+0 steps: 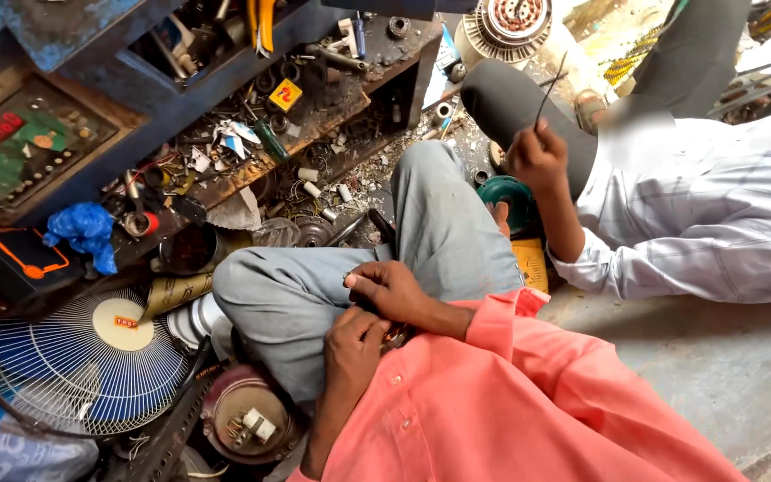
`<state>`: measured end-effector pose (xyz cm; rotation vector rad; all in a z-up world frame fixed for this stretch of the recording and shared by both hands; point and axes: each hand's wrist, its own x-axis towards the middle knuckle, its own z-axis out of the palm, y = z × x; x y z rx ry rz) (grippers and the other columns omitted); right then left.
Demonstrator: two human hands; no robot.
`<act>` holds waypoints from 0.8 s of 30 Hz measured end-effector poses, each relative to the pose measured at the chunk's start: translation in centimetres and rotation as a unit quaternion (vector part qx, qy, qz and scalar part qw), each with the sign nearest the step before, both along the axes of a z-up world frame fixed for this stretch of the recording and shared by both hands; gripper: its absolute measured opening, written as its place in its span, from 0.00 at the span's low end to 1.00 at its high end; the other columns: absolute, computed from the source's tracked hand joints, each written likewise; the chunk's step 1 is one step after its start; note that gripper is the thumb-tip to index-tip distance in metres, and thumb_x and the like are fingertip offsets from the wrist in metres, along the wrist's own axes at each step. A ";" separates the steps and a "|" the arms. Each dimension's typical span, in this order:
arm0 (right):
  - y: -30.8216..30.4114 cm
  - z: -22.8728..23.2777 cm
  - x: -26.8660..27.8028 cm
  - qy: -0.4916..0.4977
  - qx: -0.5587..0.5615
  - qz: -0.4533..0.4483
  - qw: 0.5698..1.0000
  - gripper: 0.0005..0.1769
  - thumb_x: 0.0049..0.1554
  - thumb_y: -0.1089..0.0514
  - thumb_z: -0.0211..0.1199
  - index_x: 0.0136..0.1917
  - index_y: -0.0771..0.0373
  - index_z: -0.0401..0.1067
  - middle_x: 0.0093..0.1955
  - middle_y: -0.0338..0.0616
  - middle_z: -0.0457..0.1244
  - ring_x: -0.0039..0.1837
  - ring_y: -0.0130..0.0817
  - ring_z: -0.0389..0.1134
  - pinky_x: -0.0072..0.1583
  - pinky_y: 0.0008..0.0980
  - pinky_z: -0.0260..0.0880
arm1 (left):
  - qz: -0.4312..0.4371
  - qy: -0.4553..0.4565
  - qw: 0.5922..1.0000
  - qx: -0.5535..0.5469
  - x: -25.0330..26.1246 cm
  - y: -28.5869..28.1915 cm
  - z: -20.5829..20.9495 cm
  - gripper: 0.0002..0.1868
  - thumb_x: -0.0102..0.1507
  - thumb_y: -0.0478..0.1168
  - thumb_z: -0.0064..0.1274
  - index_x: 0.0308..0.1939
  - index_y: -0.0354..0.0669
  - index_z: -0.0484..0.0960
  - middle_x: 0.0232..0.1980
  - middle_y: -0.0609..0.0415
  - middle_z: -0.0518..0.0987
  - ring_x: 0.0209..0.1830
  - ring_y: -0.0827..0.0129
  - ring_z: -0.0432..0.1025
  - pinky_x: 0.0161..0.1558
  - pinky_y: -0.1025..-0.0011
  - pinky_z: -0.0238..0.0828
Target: The person repairs a fan stator by trimming wires with scissors and using a match flame to strip the insulation. They then twist the wire ends together by hand and apply tape to the connections.
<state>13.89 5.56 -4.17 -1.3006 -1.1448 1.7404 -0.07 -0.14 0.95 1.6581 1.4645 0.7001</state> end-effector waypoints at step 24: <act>0.1 -2.2 0.2 0.111 -0.040 -0.002 0.993 0.27 0.67 0.42 0.55 0.48 0.70 0.76 0.36 0.39 0.66 0.39 0.24 0.66 0.42 0.27 0.68 | 0.030 -0.005 0.998 0.048 -1.6 0.3 0.2 0.01 0.61 0.33 0.58 0.36 0.39 0.83 0.37 0.51 0.83 0.40 0.60 0.77 0.46 0.64 0.74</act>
